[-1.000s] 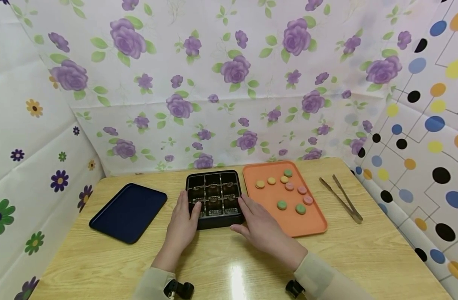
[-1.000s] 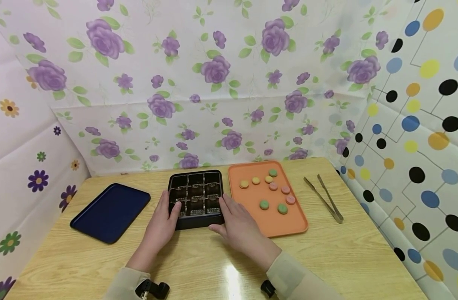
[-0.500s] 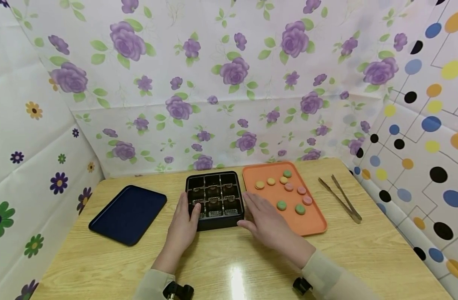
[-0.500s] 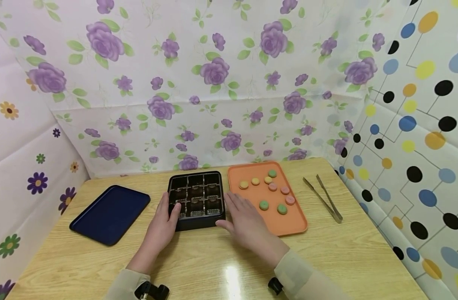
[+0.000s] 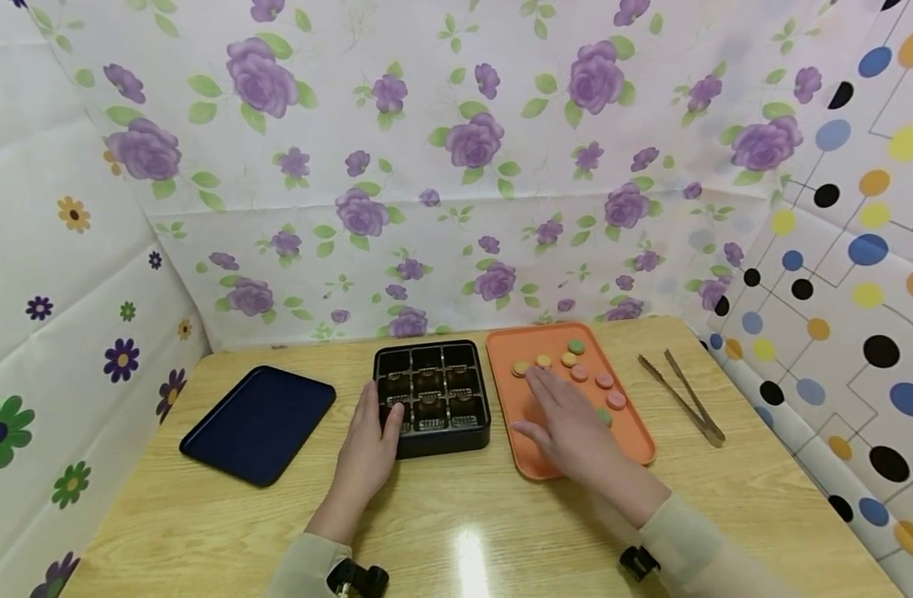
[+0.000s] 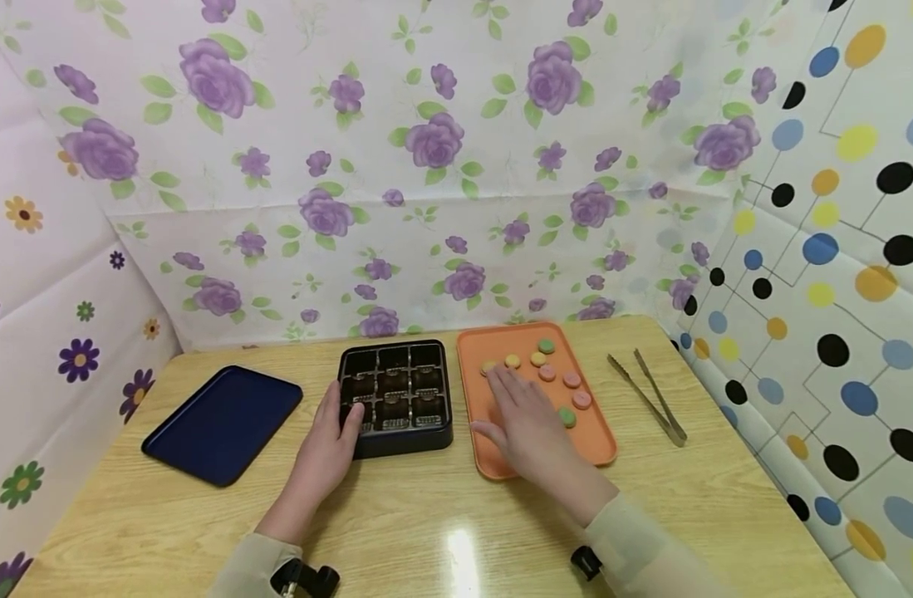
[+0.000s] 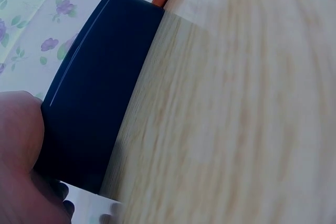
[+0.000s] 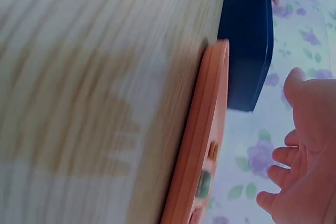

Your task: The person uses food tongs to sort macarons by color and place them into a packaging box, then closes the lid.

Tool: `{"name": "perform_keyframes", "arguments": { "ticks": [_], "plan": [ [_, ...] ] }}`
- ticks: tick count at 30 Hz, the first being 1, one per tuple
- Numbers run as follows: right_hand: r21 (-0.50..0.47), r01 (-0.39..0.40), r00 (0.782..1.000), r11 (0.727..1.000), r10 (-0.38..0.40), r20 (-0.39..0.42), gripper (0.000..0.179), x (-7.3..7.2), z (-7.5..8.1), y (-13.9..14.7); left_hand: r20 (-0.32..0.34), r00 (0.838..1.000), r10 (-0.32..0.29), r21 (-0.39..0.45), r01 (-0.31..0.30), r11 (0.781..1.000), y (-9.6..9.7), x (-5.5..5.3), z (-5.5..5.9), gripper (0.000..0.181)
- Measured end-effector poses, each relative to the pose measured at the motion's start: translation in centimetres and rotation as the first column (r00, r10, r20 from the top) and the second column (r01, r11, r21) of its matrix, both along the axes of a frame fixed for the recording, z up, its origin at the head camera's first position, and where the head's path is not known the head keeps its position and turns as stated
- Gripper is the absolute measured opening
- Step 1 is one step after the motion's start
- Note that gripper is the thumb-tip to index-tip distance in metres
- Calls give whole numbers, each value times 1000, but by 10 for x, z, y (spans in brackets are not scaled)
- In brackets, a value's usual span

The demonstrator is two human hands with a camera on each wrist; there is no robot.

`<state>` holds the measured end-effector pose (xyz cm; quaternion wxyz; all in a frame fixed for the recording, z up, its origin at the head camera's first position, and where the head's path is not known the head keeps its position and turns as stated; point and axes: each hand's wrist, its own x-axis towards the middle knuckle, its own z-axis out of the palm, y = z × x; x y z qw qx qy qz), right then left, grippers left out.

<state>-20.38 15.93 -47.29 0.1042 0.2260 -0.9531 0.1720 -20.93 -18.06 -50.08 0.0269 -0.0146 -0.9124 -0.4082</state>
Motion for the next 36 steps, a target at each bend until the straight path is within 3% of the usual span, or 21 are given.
{"name": "perform_keyframes", "arguments": {
  "ticks": [6,12,25,36],
  "plan": [
    [-4,50,998,999,-50,-32,88,-5,2,24,-3,1000,2,1,-2,1000,0,3,0,82],
    [-7,52,998,999,-52,-42,84,-8,5,53,-9,1000,2,3,-2,1000,1,4,3,82],
    [39,164,985,986,-162,-64,83,-19,4,109,-10,1000,-2,-4,2,1000,1,0,4,81],
    [56,243,970,968,-244,10,87,-24,-5,150,-8,1000,-12,-25,12,1000,0,1,3,81]
  ]
}}
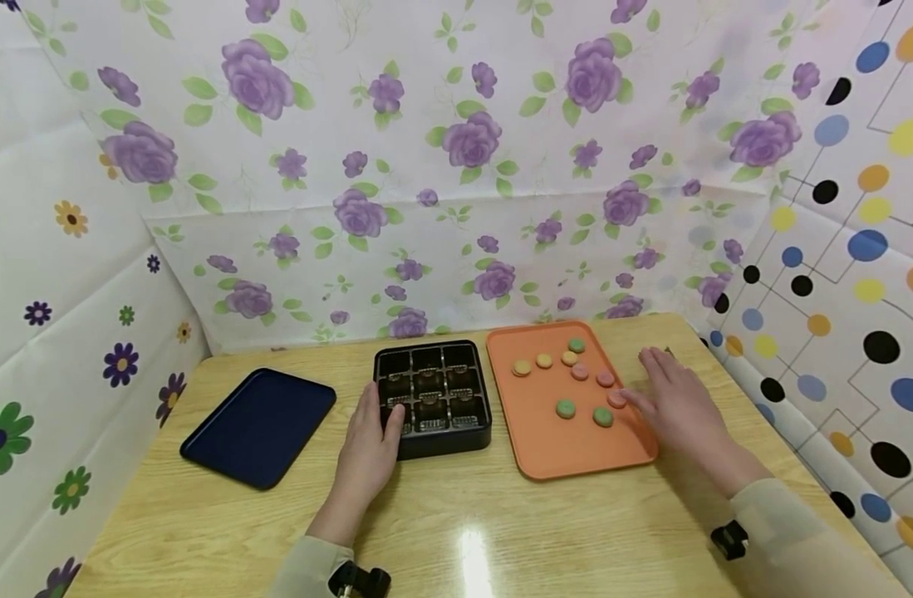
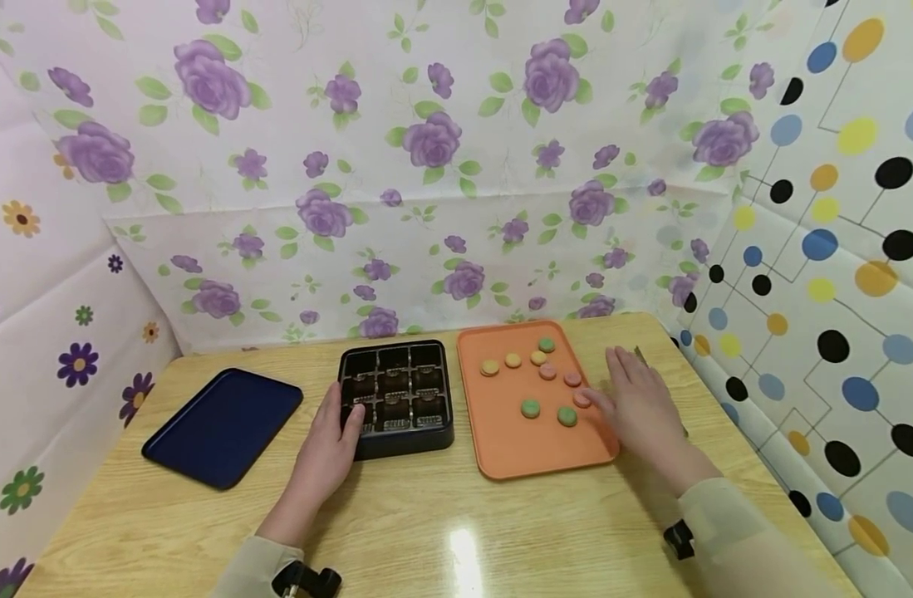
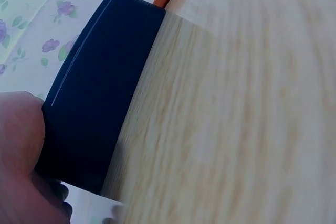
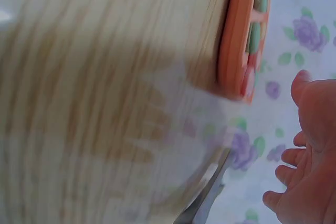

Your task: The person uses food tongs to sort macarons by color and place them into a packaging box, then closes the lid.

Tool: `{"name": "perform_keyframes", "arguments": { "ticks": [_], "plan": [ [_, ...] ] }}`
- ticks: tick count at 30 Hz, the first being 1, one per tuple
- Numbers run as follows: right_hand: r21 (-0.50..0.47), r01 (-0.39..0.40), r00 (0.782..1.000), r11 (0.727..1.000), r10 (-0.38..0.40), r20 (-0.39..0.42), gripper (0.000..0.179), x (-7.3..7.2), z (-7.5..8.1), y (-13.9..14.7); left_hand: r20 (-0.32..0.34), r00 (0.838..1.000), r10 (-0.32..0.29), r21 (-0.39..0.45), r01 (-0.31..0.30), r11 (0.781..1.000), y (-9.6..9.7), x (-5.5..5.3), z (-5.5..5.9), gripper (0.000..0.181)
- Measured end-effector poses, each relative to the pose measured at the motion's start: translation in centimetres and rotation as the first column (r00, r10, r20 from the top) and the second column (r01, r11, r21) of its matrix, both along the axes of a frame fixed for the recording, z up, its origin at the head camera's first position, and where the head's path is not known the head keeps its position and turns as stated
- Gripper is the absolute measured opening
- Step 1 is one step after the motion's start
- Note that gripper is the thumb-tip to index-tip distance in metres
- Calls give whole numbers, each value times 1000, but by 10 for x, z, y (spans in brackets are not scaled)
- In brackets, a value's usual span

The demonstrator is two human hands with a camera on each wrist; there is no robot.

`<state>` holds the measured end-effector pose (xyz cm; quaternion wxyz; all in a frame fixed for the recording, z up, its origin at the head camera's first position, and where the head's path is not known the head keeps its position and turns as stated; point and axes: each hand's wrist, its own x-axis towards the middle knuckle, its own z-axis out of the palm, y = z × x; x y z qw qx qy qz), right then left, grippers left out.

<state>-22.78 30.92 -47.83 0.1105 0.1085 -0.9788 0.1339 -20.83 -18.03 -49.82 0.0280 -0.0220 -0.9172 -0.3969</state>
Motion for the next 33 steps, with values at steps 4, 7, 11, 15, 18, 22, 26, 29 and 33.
{"name": "perform_keyframes", "arguments": {
  "ticks": [4,7,11,15,18,22,26,29,33],
  "plan": [
    [-23,32,999,999,-31,15,86,-1,0,16,-3,1000,0,8,0,1000,0,0,0,81],
    [-29,43,999,999,-43,23,88,-2,0,26,-9,1000,1,11,-1,1000,0,0,0,81],
    [-25,46,999,999,-46,7,88,-1,-3,35,-9,1000,4,8,-4,1000,-1,-1,0,82],
    [-21,43,999,999,-43,-30,86,1,-7,44,-21,1000,0,7,0,1000,-1,-1,-1,82],
    [-3,56,998,998,-56,-29,87,1,-11,52,-28,1000,0,6,0,1000,0,-1,-1,82],
    [24,76,997,997,-76,4,91,-1,-15,60,-30,1000,1,-4,-1,1000,-1,-2,-1,83],
    [14,90,995,996,-90,52,93,0,-19,64,-34,999,-3,-14,3,1000,-2,-2,-2,84],
    [-5,100,991,995,-99,86,95,0,-20,69,-33,999,-1,-12,1,1000,-2,-2,-2,84],
    [-10,108,989,994,-106,107,96,0,-23,74,-32,999,8,-12,-9,1000,-2,-1,-3,84]
  ]
}}
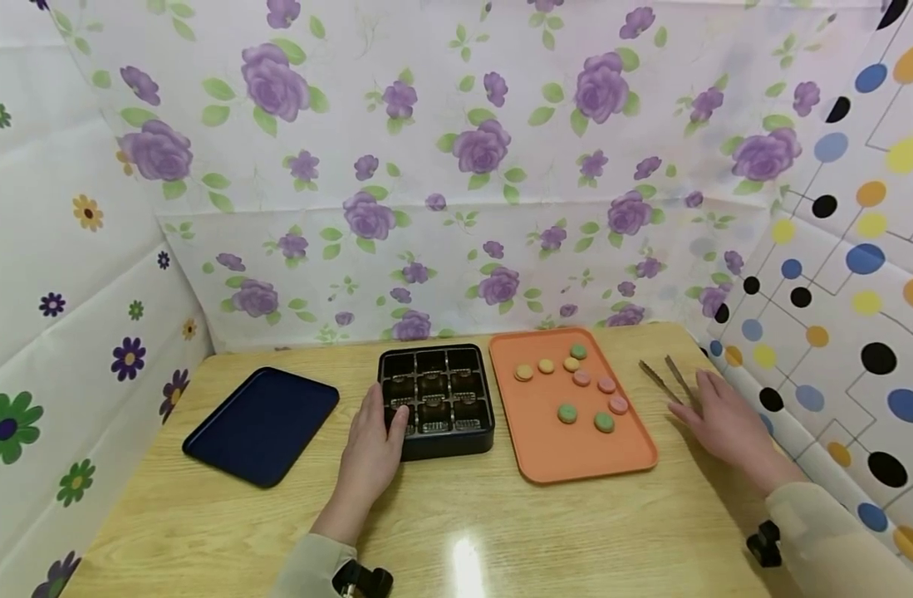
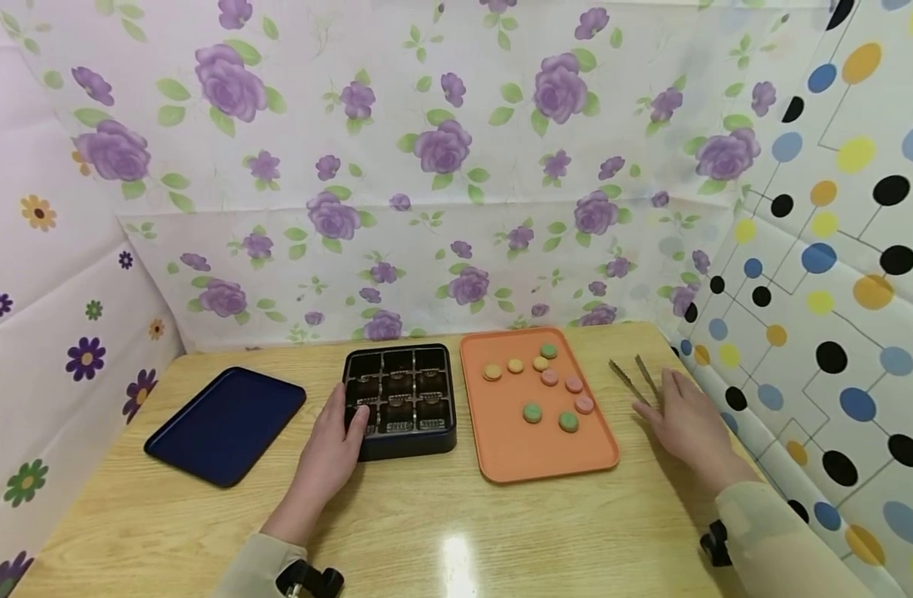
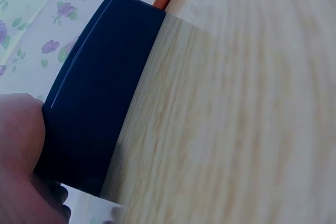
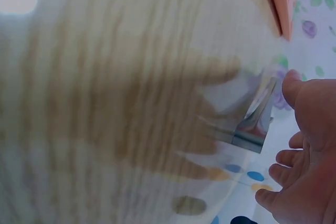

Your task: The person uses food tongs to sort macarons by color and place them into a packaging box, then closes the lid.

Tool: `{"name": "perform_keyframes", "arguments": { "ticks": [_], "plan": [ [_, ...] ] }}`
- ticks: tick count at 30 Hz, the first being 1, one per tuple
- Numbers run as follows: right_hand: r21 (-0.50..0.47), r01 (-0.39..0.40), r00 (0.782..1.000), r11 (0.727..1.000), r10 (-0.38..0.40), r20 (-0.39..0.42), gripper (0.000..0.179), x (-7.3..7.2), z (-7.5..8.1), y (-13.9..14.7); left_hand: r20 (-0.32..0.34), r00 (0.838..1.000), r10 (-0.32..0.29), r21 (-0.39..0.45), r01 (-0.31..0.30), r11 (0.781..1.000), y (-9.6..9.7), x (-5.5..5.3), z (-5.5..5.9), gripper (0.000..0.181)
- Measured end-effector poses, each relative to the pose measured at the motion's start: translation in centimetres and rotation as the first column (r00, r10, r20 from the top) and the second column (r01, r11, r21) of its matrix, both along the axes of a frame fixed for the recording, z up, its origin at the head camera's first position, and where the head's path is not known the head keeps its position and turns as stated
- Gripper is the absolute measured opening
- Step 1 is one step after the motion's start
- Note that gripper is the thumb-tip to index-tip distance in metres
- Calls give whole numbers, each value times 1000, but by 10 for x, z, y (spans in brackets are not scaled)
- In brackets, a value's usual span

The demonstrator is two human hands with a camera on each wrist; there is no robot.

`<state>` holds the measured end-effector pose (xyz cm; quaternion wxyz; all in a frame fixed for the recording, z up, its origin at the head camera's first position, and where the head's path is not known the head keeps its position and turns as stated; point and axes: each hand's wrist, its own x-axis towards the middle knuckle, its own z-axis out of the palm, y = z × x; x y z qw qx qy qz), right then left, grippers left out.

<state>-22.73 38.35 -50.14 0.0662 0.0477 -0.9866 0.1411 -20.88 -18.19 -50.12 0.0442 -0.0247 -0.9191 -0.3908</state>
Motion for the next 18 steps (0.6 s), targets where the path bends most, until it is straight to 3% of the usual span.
{"name": "perform_keyframes", "arguments": {
  "ticks": [18],
  "plan": [
    [39,6,1000,999,-7,23,80,3,-5,11,-3,1000,7,4,-7,1000,0,1,0,83]
  ]
}}
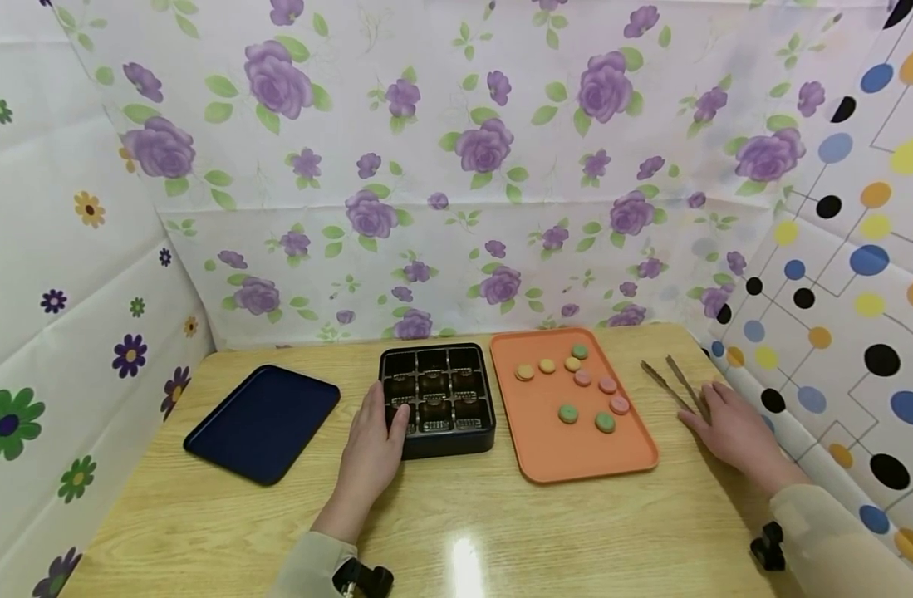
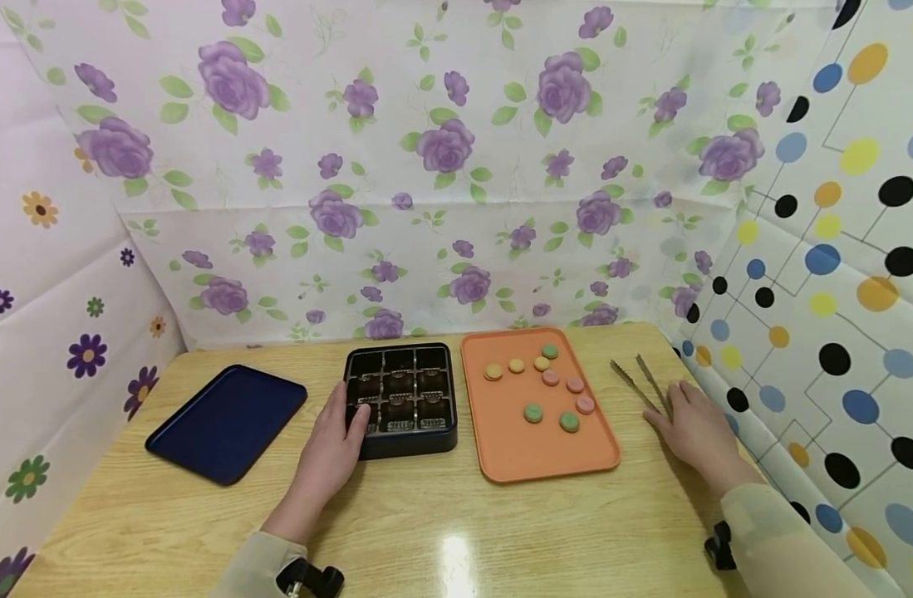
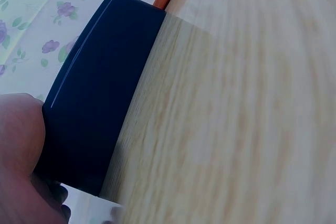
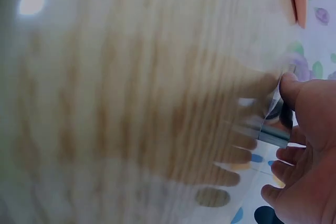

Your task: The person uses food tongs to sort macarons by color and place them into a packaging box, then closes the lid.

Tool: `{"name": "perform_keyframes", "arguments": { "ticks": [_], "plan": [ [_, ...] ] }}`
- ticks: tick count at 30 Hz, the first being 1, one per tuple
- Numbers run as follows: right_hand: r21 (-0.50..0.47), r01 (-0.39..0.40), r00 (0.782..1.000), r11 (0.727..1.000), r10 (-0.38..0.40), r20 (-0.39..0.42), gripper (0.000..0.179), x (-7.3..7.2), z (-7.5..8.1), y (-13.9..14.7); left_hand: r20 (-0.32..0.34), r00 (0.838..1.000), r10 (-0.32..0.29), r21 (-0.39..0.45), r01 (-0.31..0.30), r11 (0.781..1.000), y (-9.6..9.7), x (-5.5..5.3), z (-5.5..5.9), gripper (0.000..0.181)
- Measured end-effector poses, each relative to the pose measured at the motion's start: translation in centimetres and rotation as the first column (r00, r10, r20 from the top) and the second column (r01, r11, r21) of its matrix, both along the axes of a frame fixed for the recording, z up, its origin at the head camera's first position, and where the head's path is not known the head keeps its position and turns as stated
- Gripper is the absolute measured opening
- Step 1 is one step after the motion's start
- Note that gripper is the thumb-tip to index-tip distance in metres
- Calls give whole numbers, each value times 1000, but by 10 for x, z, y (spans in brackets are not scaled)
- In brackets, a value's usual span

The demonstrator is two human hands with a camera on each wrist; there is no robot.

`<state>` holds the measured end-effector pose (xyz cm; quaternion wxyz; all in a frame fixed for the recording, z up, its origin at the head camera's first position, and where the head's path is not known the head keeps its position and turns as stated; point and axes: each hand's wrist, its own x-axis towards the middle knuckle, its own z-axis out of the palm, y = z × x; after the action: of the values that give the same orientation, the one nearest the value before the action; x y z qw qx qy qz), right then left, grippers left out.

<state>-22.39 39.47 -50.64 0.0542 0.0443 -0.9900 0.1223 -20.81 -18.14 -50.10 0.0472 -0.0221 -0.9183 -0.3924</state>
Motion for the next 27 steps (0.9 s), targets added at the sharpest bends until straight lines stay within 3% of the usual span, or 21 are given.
{"name": "perform_keyframes", "arguments": {
  "ticks": [16,27],
  "plan": [
    [6,-12,982,1000,13,-188,39,-6,-15,8,-18,1000,-2,-25,1,1000,1,-1,0,83],
    [-35,38,985,999,-43,-167,32,-6,-4,5,-16,1000,-1,-27,1,1000,0,0,0,83]
  ]
}}
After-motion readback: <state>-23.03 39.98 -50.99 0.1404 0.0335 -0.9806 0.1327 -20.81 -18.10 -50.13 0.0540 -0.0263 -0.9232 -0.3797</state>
